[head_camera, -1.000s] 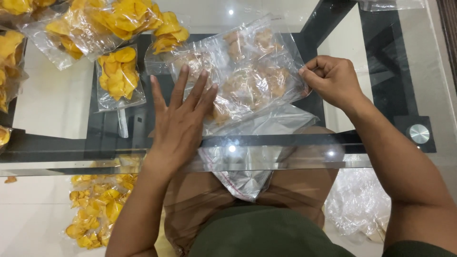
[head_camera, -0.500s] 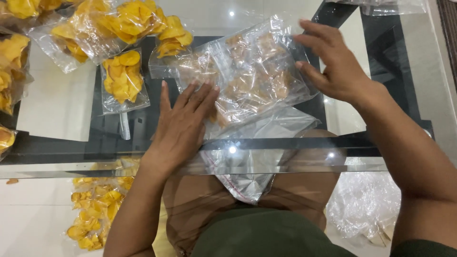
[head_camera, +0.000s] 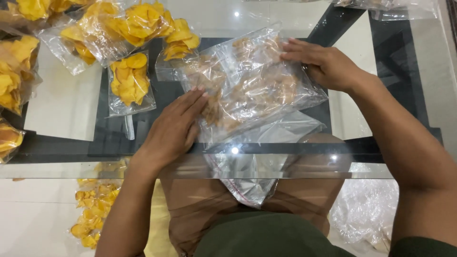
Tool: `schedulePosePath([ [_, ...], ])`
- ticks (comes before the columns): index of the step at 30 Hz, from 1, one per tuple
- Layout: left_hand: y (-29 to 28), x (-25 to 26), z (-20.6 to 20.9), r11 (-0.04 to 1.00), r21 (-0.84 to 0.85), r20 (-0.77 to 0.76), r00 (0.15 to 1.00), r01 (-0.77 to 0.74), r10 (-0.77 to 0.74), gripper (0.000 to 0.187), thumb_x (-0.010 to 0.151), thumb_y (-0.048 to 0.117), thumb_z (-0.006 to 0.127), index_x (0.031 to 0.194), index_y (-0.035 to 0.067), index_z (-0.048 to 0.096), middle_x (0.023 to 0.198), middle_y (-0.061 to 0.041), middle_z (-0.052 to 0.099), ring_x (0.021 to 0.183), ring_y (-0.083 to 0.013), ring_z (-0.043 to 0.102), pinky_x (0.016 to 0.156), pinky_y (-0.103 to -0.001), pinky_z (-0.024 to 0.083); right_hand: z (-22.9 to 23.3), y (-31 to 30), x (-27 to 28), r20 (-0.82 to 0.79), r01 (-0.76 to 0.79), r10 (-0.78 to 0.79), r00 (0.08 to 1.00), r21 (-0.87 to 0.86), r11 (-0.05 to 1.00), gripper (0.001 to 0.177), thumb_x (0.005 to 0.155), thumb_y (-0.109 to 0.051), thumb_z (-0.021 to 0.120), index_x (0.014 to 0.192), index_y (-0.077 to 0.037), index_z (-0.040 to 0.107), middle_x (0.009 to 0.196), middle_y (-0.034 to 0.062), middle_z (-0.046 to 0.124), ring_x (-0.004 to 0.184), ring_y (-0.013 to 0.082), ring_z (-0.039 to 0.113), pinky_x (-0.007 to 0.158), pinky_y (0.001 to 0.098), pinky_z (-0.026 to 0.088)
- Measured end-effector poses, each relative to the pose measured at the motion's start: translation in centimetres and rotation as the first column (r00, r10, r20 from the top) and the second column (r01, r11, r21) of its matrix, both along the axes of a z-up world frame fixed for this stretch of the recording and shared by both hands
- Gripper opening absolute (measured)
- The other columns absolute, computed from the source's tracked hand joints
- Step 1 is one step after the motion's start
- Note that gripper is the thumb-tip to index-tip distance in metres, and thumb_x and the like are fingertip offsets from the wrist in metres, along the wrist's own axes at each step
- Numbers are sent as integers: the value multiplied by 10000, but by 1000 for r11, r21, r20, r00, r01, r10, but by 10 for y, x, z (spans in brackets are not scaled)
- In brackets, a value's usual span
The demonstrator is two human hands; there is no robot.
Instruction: Packing individual snack pieces into small plastic bags and arranging them on a table.
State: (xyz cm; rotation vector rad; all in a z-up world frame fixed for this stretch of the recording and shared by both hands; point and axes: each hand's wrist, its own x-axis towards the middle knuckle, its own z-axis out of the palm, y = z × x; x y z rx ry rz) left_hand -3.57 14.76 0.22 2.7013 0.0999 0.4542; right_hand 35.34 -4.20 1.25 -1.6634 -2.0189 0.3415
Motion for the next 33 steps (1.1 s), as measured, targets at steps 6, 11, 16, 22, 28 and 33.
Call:
schedulePosePath([
  [6, 4, -3, 11, 988, 156, -13, 1000, -20, 23, 637, 873, -26, 622, 1497, -5, 494, 1556, -151, 519, 1514, -400, 346, 1225, -515, 348, -5, -4, 11, 121, -37, 47, 991, -87, 996, 596, 1009, 33, 515, 1572, -145, 437, 1667, 74, 380, 1559, 324, 327, 1253, 514, 283],
  [11, 17, -12, 1, 985, 170, -17, 999, -39, 43, 573, 985, 133, 623, 1518, -8, 466, 1563, -165, 507, 1525, -402, 327, 1212, -520, 347, -9, -8, 16, 137, -122, 131, 982, -75, 990, 623, 1024, -165, 543, 1614, -154, 344, 1702, 94, 310, 1589, 321, 263, 1273, 549, 193],
  [16, 21, -16, -11, 989, 140, -19, 998, -53, 56, 585, 999, 155, 592, 1543, 3, 438, 1600, -174, 458, 1534, -382, 328, 1228, -511, 329, -10, -9, 13, 145, -114, 134, 980, -134, 984, 745, 977, -435, 546, 1623, -152, 305, 1708, 101, 268, 1610, 305, 159, 1284, 559, 84],
  [22, 24, -20, -14, 1000, 3, 82, 996, -26, 26, 629, 993, 132, 664, 1564, 31, 421, 1630, -136, 419, 1553, -368, 330, 1267, -516, 324, -15, -13, 13, 263, -145, 158, 952, -69, 987, 822, 960, -507, 543, 1647, -155, 262, 1725, 76, 241, 1617, 304, 148, 1280, 560, 110],
  [28, 22, -22, -4, 996, -81, -18, 1000, -26, 24, 928, 824, 219, 838, 1602, 90, 351, 1683, -88, 330, 1586, -314, 256, 1273, -516, 270, -20, -15, 11, 303, -106, 127, 945, -84, 991, 989, 865, -632, 583, 1648, -132, 244, 1722, 94, 237, 1610, 317, 144, 1276, 555, 98],
  [33, 22, -20, -8, 999, -25, -8, 999, -42, 42, 966, 785, 226, 846, 1599, 54, 354, 1678, -112, 335, 1575, -330, 275, 1270, -511, 273, -26, -15, 8, 343, -62, 89, 935, -87, 994, 971, 919, -641, 477, 1665, -110, 154, 1720, 118, 224, 1599, 357, 142, 1272, 555, 89],
])
